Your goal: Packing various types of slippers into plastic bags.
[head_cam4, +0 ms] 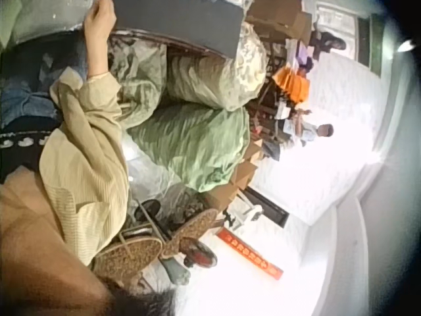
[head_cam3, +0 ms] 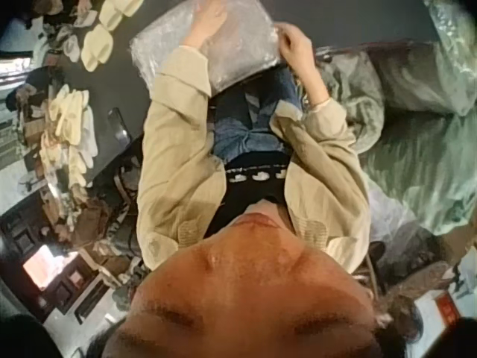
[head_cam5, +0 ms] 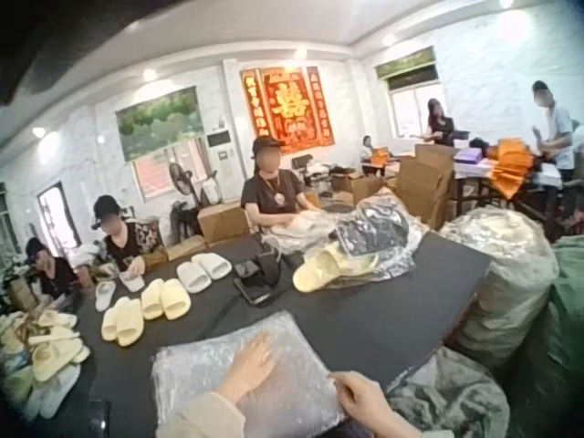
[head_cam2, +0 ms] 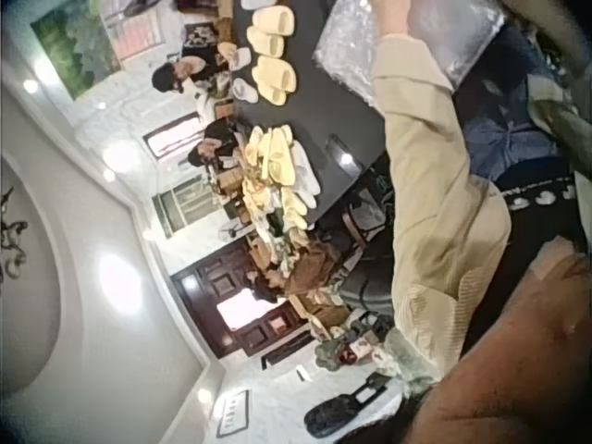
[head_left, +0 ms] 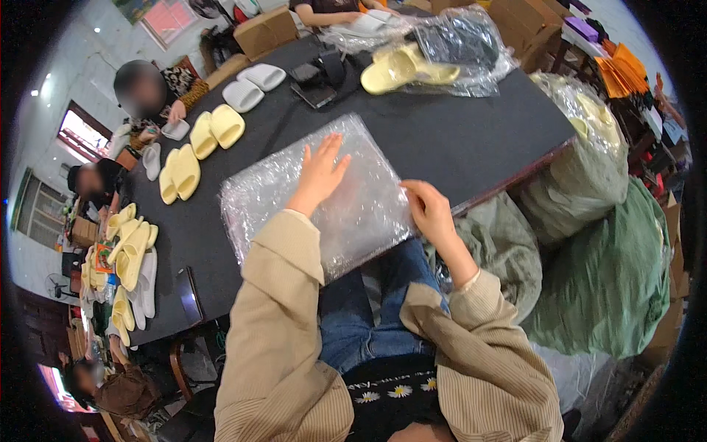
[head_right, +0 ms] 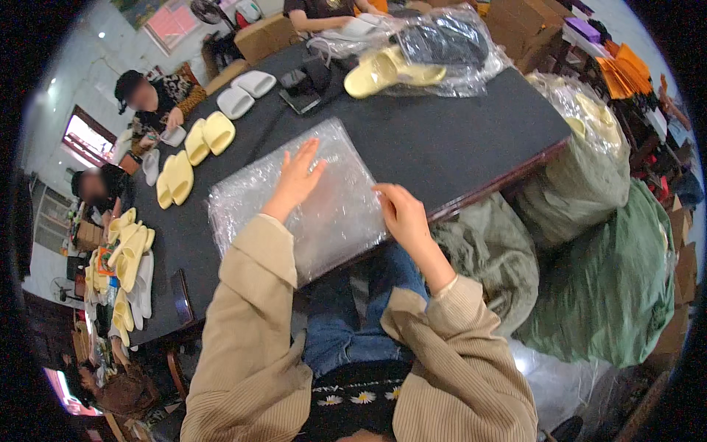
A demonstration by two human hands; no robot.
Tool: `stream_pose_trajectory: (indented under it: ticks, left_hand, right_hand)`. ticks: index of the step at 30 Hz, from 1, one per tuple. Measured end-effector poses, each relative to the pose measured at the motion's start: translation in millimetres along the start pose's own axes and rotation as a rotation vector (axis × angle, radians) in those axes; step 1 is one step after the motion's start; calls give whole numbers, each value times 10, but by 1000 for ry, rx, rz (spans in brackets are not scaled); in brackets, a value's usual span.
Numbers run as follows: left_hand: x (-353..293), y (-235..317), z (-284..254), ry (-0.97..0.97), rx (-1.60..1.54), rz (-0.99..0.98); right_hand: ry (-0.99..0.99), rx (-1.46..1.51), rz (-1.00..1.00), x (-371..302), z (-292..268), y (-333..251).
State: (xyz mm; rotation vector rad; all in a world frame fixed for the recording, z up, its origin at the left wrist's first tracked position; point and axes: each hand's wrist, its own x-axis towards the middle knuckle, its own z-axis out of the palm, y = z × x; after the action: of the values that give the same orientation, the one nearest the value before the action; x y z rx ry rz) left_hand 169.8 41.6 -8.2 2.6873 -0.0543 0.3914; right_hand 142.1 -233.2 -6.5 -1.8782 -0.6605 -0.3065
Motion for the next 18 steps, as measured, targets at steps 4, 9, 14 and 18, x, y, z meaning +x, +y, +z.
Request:
stream_pose_trajectory:
  ticks: [4, 9, 14, 18]
  left_hand:
    - [-270, 274, -283, -242, 272, 95]
    - [-549, 287, -300, -344, 294, 26]
    - [-709, 98, -61, -144, 374, 108]
    - [-759, 121, -59, -128, 374, 106]
  right_hand:
    - [46, -119, -2, 61, -21, 122]
    - [-28, -163, 40, 70, -205, 2]
    - [287, -70, 134, -380, -908, 614]
    - [597, 314, 638, -1291, -1155, 1824]
